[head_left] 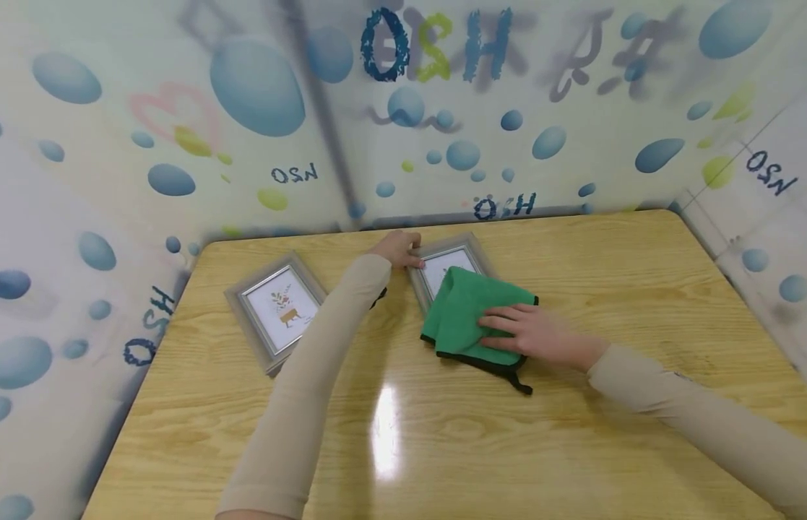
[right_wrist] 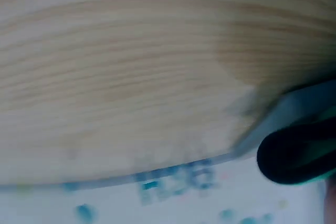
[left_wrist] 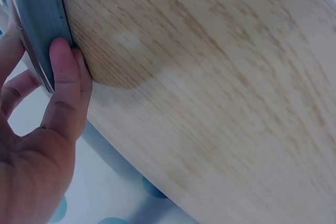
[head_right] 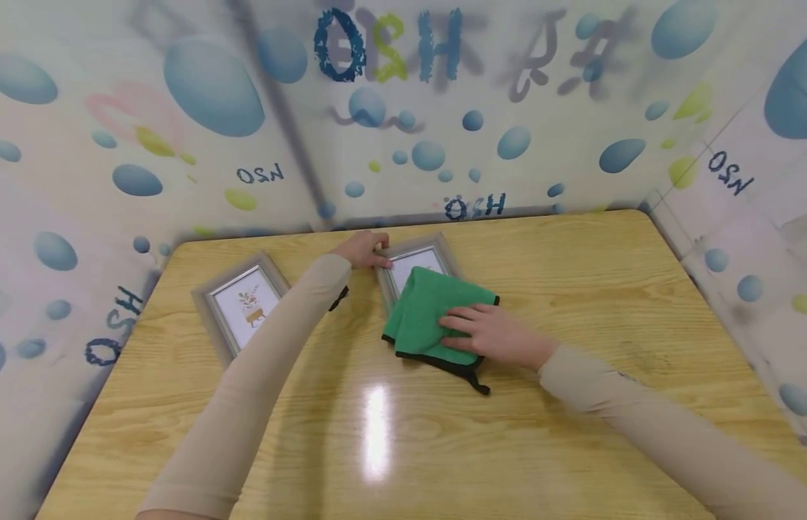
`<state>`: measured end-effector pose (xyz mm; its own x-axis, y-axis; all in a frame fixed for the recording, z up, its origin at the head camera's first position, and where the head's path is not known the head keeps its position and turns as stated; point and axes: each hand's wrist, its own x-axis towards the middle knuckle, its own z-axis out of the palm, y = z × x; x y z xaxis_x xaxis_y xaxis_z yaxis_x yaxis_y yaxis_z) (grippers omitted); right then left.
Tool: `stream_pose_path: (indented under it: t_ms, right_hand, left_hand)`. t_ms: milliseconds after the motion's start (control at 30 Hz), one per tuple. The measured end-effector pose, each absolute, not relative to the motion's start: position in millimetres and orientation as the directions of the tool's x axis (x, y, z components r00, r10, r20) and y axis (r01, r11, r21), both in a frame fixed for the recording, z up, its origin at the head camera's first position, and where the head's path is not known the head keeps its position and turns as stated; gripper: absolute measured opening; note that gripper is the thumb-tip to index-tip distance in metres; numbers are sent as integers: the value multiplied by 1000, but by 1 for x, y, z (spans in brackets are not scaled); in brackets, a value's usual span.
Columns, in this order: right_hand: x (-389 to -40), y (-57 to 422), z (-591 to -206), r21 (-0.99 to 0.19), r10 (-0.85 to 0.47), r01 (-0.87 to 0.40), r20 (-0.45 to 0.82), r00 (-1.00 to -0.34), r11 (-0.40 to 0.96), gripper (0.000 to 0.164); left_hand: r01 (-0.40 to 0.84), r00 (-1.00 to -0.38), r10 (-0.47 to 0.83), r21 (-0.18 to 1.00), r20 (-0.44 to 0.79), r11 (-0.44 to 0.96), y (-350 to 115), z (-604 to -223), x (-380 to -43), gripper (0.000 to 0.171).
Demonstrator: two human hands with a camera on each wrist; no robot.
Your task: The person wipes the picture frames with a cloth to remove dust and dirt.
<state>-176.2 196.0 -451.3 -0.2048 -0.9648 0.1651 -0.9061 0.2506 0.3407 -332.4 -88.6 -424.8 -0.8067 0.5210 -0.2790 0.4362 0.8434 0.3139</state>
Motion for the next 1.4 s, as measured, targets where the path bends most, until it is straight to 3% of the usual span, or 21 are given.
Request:
stream_pose_path:
  t_ms: [167, 300, 567, 667, 800, 900, 967, 1133, 1400]
  right_hand:
    - [-180, 232, -452, 164, -928, -923, 203, -313, 347, 51]
    - [-177, 235, -445, -2, -895, -910, 179, -407, 414, 64]
    - [-169, 179, -435, -175, -880, -889, 155, -449, 423, 55]
    - [-166, 154, -435, -190, -854, -856, 117, -507, 481, 63]
    - [-167, 127, -439, -107, -804, -805, 61, -591, 584, 77]
    - [-173, 117, -439, -76, -770, -770, 26, -637, 634, 76]
    - [-179, 114, -434, -130, -750, -743, -16, -661, 657, 69]
    - [-198, 107, -421, -278, -724, -676, -128, -678, 682, 58]
    - [-233, 90, -426, -266, -683, -633, -192, -704, 727, 69]
  left_hand:
    - [439, -808, 521, 310, -276, 843, -92, -425, -333, 38]
    - [432, -811, 517, 316, -274, 845, -93, -426, -335, 37]
    - [333, -830, 449, 353, -330, 874, -90, -431, -339, 41]
    - [300, -836, 425, 359, -348, 884, -90, -433, -340, 42]
    - [316, -841, 424, 330, -336, 889, -88, -431, -342, 38]
    - [337, -839, 432, 307, -330, 890, -86, -424, -342, 27]
    - [337, -842, 429, 304, -327, 891, -85, -420, -341, 21]
    - [329, -864, 412, 294, -290, 897, -87, -417, -341, 18]
    - [321, -868, 396, 270, -301, 908, -83, -418, -344, 18]
